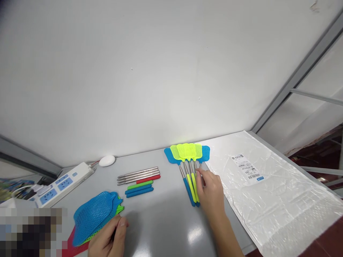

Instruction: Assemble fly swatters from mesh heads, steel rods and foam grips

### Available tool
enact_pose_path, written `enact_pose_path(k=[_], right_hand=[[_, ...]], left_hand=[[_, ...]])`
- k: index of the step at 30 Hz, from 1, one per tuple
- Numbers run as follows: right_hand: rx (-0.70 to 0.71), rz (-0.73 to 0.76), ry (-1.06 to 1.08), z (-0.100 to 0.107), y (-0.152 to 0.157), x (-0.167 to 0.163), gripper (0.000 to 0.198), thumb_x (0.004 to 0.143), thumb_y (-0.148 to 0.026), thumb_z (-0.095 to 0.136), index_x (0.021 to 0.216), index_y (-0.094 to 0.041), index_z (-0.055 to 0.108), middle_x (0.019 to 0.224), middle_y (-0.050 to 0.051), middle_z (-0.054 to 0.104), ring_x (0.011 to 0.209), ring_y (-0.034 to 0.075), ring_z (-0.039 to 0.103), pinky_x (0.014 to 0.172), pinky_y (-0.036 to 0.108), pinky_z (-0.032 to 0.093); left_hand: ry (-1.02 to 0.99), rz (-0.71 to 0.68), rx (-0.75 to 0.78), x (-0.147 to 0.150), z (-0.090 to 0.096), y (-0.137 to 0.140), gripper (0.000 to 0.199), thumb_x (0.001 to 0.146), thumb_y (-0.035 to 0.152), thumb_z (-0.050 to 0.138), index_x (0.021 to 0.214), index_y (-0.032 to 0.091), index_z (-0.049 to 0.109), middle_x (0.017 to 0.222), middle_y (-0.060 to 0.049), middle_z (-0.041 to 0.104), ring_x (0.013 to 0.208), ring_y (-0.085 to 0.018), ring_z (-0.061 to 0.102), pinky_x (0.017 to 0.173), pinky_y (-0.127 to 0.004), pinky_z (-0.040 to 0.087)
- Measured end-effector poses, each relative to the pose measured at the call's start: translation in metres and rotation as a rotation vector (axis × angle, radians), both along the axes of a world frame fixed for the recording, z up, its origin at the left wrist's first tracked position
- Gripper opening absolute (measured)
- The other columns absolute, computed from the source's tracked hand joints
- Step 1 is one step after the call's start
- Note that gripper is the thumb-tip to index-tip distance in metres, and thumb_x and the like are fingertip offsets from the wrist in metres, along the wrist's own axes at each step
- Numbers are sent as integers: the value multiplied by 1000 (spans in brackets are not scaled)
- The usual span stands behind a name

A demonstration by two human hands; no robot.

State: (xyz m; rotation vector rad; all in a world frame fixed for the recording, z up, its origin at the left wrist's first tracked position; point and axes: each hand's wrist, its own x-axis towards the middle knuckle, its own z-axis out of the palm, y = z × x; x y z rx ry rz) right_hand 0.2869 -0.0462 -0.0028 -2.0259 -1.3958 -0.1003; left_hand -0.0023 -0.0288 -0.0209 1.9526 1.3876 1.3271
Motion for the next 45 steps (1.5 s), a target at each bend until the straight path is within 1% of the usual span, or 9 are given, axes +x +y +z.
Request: enact_pose_path(k=[2, 5, 8, 11, 15, 21, 31, 39, 45], right_hand=[[56, 136, 11, 3, 0, -10, 31, 99, -34, 40, 103, -18, 67, 72, 4, 63, 68, 19, 58, 72, 33, 41], [-55, 363, -37, 15, 7, -29, 29, 100, -30, 40, 101, -20, 67, 79, 5, 65, 74, 20, 59, 75, 33, 40], [-244, 527, -146, 35, 25, -49, 28, 99, -25, 41, 103, -21, 68, 87, 6, 67, 82, 21, 61, 75, 32, 40], [-355, 667, -211, 50, 55, -71, 25, 97, -22, 45, 102, -21, 69, 87, 5, 67, 83, 19, 62, 71, 29, 38], [-353, 734, -217, 48, 107, -100, 29, 98, -21, 42, 99, -19, 71, 93, 7, 67, 87, 19, 62, 73, 27, 38], [-433, 862, -197, 26, 166, -129, 25, 94, -29, 51, 96, -20, 74, 95, 8, 67, 81, 17, 62, 71, 24, 39], [-519, 998, -205, 22, 180, -143, 19, 87, -30, 58, 87, -21, 74, 90, 6, 70, 78, 19, 62, 71, 26, 40], [-477, 932, -178, 20, 179, -149, 7, 82, -19, 59, 78, -19, 65, 78, 6, 68, 66, 17, 58, 61, 25, 36], [-224, 713, -31, 58, 151, -130, 17, 92, -27, 47, 107, -20, 52, 85, 6, 64, 71, 19, 58, 64, 29, 39]], left_hand=[[44, -47, 31, -1, -1, 2, 28, 91, 26, 53, 65, 19, 57, 57, 1, 50, 50, -12, 46, 51, -24, 38], [166, -92, 81, 1, 3, 4, 23, 91, 21, 51, 70, 19, 59, 63, -1, 54, 61, -16, 50, 61, -28, 41], [362, -1, 88, 7, 7, 2, 19, 90, 23, 51, 95, 21, 69, 100, -9, 66, 94, -27, 56, 83, -41, 42], [559, 115, 7, 13, 6, -2, 34, 91, 25, 49, 122, 24, 65, 136, -11, 55, 119, -36, 45, 94, -53, 35], [683, 80, -95, 16, 1, -5, 42, 94, 26, 46, 135, 28, 55, 148, -7, 46, 131, -36, 36, 103, -61, 24], [569, 44, -104, 11, 0, -9, 29, 95, 33, 48, 122, 31, 59, 131, -2, 61, 123, -29, 46, 108, -62, 18], [578, 107, -50, 13, -14, -12, 6, 86, 20, 63, 91, 24, 62, 131, -4, 57, 118, -30, 47, 97, -57, 29], [371, -195, -39, 13, -6, -20, 7, 93, 26, 58, 100, 24, 60, 95, -2, 67, 89, -21, 57, 83, -41, 33], [4, -219, -5, 9, 7, -26, 8, 92, 27, 59, 97, 22, 58, 88, -1, 66, 81, -18, 57, 78, -35, 34]])
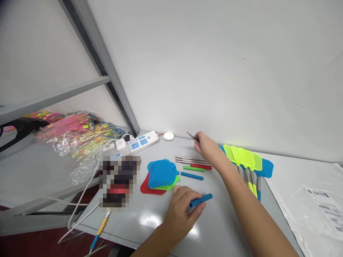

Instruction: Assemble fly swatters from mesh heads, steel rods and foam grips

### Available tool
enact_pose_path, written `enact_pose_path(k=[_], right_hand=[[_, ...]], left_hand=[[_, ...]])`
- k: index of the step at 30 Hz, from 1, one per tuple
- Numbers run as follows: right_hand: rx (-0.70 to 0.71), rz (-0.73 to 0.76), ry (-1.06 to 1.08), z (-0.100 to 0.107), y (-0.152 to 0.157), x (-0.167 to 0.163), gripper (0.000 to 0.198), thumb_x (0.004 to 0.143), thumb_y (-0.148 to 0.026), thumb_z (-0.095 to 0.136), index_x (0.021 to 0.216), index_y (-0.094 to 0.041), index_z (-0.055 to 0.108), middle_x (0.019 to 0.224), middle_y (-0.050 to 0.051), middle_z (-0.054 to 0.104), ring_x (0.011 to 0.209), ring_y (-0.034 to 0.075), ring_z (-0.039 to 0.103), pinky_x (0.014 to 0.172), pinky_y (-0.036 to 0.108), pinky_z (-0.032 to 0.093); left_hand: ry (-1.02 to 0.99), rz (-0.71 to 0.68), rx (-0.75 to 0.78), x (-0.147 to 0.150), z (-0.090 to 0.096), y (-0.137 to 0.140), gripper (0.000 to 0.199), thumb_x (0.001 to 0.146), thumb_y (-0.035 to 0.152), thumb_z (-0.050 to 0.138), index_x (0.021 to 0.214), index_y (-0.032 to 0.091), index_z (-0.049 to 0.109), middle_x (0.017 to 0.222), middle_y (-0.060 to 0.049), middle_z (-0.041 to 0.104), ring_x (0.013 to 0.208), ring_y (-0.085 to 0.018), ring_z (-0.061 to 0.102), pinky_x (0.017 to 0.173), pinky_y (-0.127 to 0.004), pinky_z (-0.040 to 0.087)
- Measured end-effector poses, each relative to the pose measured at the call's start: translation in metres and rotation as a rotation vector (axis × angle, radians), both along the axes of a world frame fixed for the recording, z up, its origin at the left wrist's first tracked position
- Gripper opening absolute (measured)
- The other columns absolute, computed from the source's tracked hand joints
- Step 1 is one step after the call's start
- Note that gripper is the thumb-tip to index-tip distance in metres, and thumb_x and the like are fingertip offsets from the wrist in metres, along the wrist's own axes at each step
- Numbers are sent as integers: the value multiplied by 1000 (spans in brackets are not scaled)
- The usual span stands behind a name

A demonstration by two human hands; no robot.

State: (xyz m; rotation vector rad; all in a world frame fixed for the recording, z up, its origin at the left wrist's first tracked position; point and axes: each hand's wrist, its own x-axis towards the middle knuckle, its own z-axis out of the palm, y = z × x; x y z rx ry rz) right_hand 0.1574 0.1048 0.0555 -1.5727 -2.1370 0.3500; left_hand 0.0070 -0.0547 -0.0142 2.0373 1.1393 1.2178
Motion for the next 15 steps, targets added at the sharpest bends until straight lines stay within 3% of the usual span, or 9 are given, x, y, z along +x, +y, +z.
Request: enact_pose_path(k=[2, 4, 6, 8, 11, 15], right_hand=[[138, -105, 225, 14, -24, 6, 18, 95, -28, 41, 112, -23, 46, 95, 5, 60, 78, 18, 58, 69, 30, 43], [275, -171, 747, 23, -52, 7, 8, 93, -26, 46, 100, -24, 49, 83, -1, 52, 67, 14, 53, 65, 28, 43], [225, -145, 1214, 28, -82, 4, 2, 89, -22, 51, 89, -24, 51, 65, -7, 36, 52, 9, 38, 52, 23, 36], [67, -93, 1497, 29, -107, -1, 4, 89, -21, 50, 86, -24, 52, 57, -9, 25, 45, 8, 23, 44, 21, 25], [-83, -26, 1664, 30, -133, -7, 8, 90, -22, 48, 86, -24, 54, 52, -10, 20, 44, 8, 12, 40, 21, 18], [-113, 23, 1666, 30, -145, -11, 7, 90, -22, 52, 85, -25, 57, 50, -11, 19, 43, 7, 13, 42, 21, 17]], left_hand=[[-77, 32, -22, -2, 1, 1, 7, 91, 27, 60, 92, 21, 57, 84, -1, 64, 79, -18, 55, 78, -35, 35], [-60, 35, -43, -3, 2, 3, 10, 92, 29, 57, 87, 21, 54, 82, -1, 61, 78, -18, 53, 77, -35, 35], [10, -6, -41, -3, 2, 5, 14, 95, 30, 51, 85, 20, 51, 83, -3, 58, 80, -19, 51, 76, -35, 35], [89, -74, -57, -1, 1, 6, 16, 97, 30, 42, 87, 20, 49, 88, -6, 57, 82, -21, 50, 76, -36, 36], [175, -158, -111, 2, -2, 6, 20, 100, 30, 34, 88, 20, 47, 87, -6, 56, 82, -21, 50, 75, -36, 37], [210, -174, -160, 6, -5, 6, 24, 101, 33, 32, 87, 20, 47, 83, -4, 55, 79, -21, 49, 72, -35, 38]])
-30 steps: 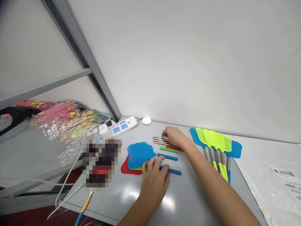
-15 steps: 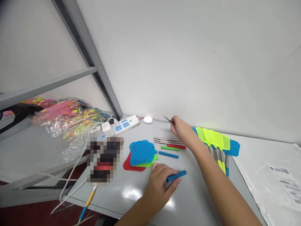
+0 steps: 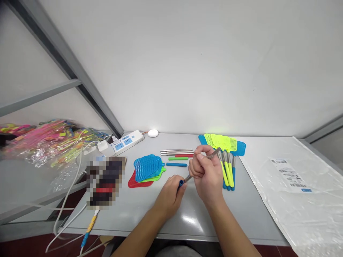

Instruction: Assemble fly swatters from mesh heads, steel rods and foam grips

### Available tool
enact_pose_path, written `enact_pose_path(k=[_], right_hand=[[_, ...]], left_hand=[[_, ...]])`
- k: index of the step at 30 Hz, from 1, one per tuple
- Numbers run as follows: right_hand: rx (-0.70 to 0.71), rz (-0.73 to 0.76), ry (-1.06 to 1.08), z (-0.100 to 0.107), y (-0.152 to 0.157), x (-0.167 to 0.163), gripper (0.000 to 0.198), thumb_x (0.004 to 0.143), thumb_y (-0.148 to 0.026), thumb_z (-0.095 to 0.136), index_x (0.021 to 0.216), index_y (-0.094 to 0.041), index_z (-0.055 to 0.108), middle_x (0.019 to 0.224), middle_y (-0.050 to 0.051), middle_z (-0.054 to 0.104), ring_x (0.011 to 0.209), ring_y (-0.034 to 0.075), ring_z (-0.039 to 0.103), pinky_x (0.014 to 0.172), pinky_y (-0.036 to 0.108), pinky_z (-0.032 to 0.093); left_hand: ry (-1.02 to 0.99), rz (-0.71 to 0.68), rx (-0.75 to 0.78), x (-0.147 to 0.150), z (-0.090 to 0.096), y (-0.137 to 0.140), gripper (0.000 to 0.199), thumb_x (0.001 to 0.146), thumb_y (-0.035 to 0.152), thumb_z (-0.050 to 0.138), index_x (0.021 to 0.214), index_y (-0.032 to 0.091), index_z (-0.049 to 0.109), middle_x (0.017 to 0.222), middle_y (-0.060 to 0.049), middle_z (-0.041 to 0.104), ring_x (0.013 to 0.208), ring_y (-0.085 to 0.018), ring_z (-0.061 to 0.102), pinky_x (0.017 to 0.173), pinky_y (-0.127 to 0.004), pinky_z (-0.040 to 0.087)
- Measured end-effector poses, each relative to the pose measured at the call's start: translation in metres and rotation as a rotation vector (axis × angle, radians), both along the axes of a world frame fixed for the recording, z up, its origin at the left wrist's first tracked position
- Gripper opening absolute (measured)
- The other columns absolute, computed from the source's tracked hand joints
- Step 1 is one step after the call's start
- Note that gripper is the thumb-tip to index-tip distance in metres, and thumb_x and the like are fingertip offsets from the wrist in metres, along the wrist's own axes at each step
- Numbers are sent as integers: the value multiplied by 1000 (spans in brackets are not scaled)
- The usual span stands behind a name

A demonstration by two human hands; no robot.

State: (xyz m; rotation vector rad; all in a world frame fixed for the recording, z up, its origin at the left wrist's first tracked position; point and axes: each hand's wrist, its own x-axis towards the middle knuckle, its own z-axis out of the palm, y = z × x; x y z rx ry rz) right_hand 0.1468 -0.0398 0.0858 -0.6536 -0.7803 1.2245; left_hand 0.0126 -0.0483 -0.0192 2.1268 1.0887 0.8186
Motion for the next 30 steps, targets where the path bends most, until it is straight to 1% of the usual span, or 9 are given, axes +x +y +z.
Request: enact_pose_path(k=[6, 12, 17, 21, 25, 28, 30], right_hand=[[-8, -48, -49, -1, -2, -10, 5, 89, -22, 54, 87, -25, 57, 49, -11, 22, 43, 8, 15, 43, 22, 18], [30, -49, -147, -4, -4, -16, 2, 89, -24, 57, 90, -25, 58, 51, -11, 24, 44, 8, 20, 45, 23, 20], [29, -47, -185, -5, -8, -18, 4, 91, -24, 56, 91, -24, 60, 51, -10, 25, 45, 8, 23, 45, 23, 22], [21, -91, -281, -8, -13, -21, 6, 90, -30, 58, 90, -25, 60, 53, -10, 26, 46, 9, 27, 46, 24, 26], [33, -131, -392, -14, -13, -23, 11, 89, -35, 58, 92, -24, 61, 56, -8, 33, 47, 10, 30, 47, 25, 30], [30, -76, -407, -19, -14, -22, 15, 92, -36, 53, 95, -24, 62, 55, -7, 36, 48, 11, 34, 49, 26, 33], [21, -25, -468, -21, -16, -21, 19, 94, -35, 50, 95, -23, 64, 57, -5, 43, 53, 12, 42, 54, 27, 38]], left_hand=[[20, -10, -41, 0, 2, 0, 25, 102, 34, 32, 90, 20, 50, 86, -4, 56, 82, -20, 51, 73, -33, 41], [21, -16, -55, 1, 3, 1, 25, 101, 33, 34, 90, 19, 51, 86, -4, 56, 82, -20, 52, 72, -33, 42], [3, -37, -55, 1, 1, 0, 27, 101, 33, 33, 91, 18, 53, 87, -5, 57, 81, -20, 53, 72, -34, 42], [-35, -60, -56, 0, 2, -1, 27, 101, 30, 31, 97, 17, 55, 93, -8, 59, 88, -22, 54, 79, -37, 45], [-77, -75, -60, -1, 4, -1, 27, 101, 30, 33, 99, 17, 56, 95, -9, 61, 95, -24, 56, 84, -40, 46], [-108, -67, -70, -1, 6, -1, 27, 100, 30, 34, 101, 17, 57, 94, -8, 62, 94, -24, 57, 86, -40, 47], [-128, -56, -77, -1, 7, -2, 26, 100, 30, 35, 105, 17, 57, 96, -9, 62, 95, -24, 58, 87, -41, 47]])
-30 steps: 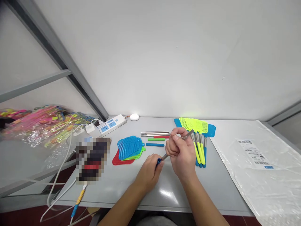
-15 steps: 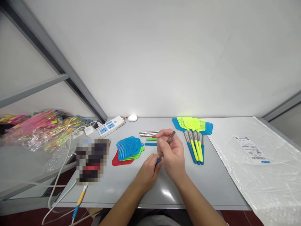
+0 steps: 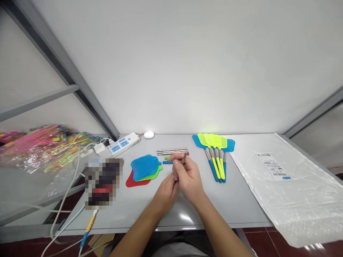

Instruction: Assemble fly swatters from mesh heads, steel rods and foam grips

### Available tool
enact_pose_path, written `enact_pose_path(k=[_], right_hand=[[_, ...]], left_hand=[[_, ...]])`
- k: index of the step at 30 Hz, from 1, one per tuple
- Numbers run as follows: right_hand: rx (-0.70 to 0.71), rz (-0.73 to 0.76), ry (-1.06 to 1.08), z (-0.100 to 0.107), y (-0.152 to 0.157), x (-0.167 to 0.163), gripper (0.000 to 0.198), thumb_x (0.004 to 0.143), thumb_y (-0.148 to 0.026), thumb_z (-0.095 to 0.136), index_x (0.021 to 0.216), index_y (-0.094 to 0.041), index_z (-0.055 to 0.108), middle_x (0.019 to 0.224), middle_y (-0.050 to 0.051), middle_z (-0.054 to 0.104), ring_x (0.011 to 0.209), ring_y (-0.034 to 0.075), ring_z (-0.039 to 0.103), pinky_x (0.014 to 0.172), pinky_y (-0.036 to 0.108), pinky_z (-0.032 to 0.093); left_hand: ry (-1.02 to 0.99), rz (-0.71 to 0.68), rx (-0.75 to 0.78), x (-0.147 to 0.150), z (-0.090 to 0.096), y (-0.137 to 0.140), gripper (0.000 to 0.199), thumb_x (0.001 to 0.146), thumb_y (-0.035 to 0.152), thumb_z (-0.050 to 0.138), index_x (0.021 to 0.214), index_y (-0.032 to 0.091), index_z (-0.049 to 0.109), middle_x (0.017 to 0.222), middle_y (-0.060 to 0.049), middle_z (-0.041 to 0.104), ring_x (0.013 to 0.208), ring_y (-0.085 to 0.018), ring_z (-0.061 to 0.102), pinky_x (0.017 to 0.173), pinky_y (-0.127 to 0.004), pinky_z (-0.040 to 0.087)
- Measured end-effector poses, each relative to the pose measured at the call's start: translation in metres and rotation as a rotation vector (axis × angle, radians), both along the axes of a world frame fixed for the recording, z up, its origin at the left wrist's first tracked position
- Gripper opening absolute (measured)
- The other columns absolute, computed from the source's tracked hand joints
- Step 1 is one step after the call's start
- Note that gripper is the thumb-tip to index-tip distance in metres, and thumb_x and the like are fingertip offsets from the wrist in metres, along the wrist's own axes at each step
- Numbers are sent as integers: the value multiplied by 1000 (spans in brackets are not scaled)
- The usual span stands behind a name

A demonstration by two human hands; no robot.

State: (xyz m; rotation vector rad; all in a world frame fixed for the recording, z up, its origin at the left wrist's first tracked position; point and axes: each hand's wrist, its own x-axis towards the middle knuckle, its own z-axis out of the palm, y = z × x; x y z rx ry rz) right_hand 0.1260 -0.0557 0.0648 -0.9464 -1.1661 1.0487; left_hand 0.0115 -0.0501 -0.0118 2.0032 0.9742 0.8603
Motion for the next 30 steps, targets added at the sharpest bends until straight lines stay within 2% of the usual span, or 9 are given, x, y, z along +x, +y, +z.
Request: enact_pose_path(k=[3, 5, 6, 10, 14, 18, 21, 26, 30], right_hand=[[-4, 3, -174, -3, -5, 1, 18, 93, -33, 53, 100, -23, 66, 85, 2, 62, 84, 17, 59, 77, 32, 46], [-2, -19, -218, -4, -10, 2, 20, 92, -33, 56, 108, -25, 65, 105, 4, 64, 101, 20, 59, 89, 35, 44], [-7, -34, -206, -5, -11, 2, 21, 92, -33, 56, 110, -25, 64, 107, 4, 64, 103, 20, 59, 90, 35, 44], [-38, -86, -87, -4, -14, 0, 19, 93, -39, 56, 102, -25, 64, 85, 1, 62, 85, 17, 60, 79, 31, 47], [-47, -97, 0, 1, -9, -3, 22, 91, -43, 58, 89, -23, 65, 60, -5, 44, 67, 14, 52, 68, 27, 44], [-95, -43, 87, 1, 0, -8, 32, 92, -48, 56, 75, -21, 61, 51, -8, 33, 50, 10, 38, 52, 24, 36], [-126, -22, 167, -4, 7, -11, 35, 91, -51, 56, 73, -21, 58, 47, -9, 30, 43, 9, 29, 43, 23, 29], [-123, 16, 63, -12, 12, -13, 35, 93, -53, 51, 75, -22, 55, 47, -9, 30, 41, 9, 28, 42, 24, 27], [-93, 25, -162, -12, 8, -19, 34, 96, -47, 46, 75, -22, 55, 55, -5, 42, 49, 11, 37, 49, 25, 31]], left_hand=[[-21, 11, -9, -1, 3, -2, 27, 100, 31, 34, 106, 18, 56, 97, -9, 62, 94, -24, 59, 87, -40, 47], [-29, 14, -16, -1, 4, -3, 27, 100, 33, 33, 102, 18, 56, 95, -9, 62, 91, -23, 59, 85, -39, 47], [-30, 16, -21, -1, 4, -3, 28, 100, 33, 33, 101, 18, 56, 94, -8, 62, 90, -23, 59, 83, -39, 48], [-30, 25, -40, 0, 4, -4, 27, 100, 34, 35, 102, 17, 56, 94, -9, 63, 89, -24, 60, 79, -38, 48], [-32, 19, -52, 1, 4, -5, 23, 98, 31, 39, 102, 17, 57, 97, -9, 64, 90, -24, 60, 79, -37, 46], [-67, 26, -88, 0, 9, -7, 15, 92, 29, 50, 102, 18, 54, 94, -6, 63, 85, -21, 59, 77, -34, 47], [-148, 26, -146, 0, 12, -7, 14, 86, 19, 53, 99, 20, 50, 91, -2, 60, 82, -17, 57, 76, -30, 48], [-222, 29, -189, -1, 12, -5, 27, 81, 10, 50, 107, 19, 50, 101, -5, 61, 93, -18, 58, 83, -32, 49], [-282, -3, -212, 0, 8, -4, 36, 79, 10, 52, 114, 17, 54, 104, -8, 63, 97, -22, 60, 81, -33, 52]])
